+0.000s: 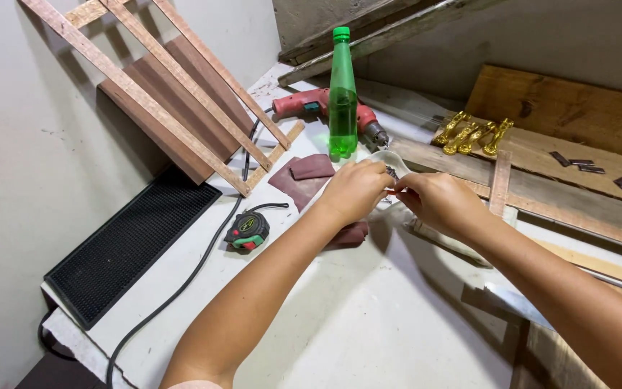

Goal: Sanding small wooden pieces as part of a carpentry project.

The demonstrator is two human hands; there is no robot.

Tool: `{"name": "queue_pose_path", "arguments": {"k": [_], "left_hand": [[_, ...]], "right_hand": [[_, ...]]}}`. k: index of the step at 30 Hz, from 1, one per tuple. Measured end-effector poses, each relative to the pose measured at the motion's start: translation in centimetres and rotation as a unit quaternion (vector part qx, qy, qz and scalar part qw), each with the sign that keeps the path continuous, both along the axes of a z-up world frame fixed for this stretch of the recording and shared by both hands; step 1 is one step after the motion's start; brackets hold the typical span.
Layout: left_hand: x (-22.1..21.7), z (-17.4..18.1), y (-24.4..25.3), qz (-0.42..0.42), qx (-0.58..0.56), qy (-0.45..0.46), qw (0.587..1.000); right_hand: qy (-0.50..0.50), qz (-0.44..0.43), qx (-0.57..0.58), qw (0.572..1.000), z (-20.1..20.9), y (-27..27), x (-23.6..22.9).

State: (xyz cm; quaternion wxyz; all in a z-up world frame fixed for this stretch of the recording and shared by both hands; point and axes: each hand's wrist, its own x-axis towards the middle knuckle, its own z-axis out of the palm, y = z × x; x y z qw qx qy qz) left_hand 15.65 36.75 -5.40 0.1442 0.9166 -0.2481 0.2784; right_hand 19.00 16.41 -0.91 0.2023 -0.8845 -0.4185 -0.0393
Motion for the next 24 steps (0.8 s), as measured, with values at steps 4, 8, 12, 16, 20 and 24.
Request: {"name": "queue_pose_path", "arguments": {"k": [4, 8, 12, 16, 20, 24], "left_hand": [[0.9, -1.0, 0.0, 0.006, 0.037, 0.010, 0.999], [1.1, -1.9, -0.3, 0.013, 0.020, 0.046, 0.999], [0.1, -0.2, -1.8, -0.011, -0.005, 0.039, 0.999], [-1.7, 1.7, -4.6, -0.027, 0.009, 0.033, 0.999], [-3.8, 2.9, -8.3, -0.073, -0.009, 0.031, 0.997], [-5.8, 4.1, -13.3, -0.107, -0.011, 0.063, 0.992]], "right_hand": [[-0.029, -0.007, 0.001, 1.000, -1.2, 0.2, 0.7], [-0.025, 0.013, -0.014, 1.000, -0.7, -0.2, 0.0], [-0.057, 0.035, 0.003, 0.998, 0.5, -1.7, -0.8], [-0.078, 0.003, -0.001, 0.997, 2.2, -4.5, -3.3], [-0.032, -0.010, 0.007, 0.999, 2.9, -8.7, -5.7], [-0.018, -0.007, 0.010, 1.000, 3.6, -14.5, -8.4]]}}
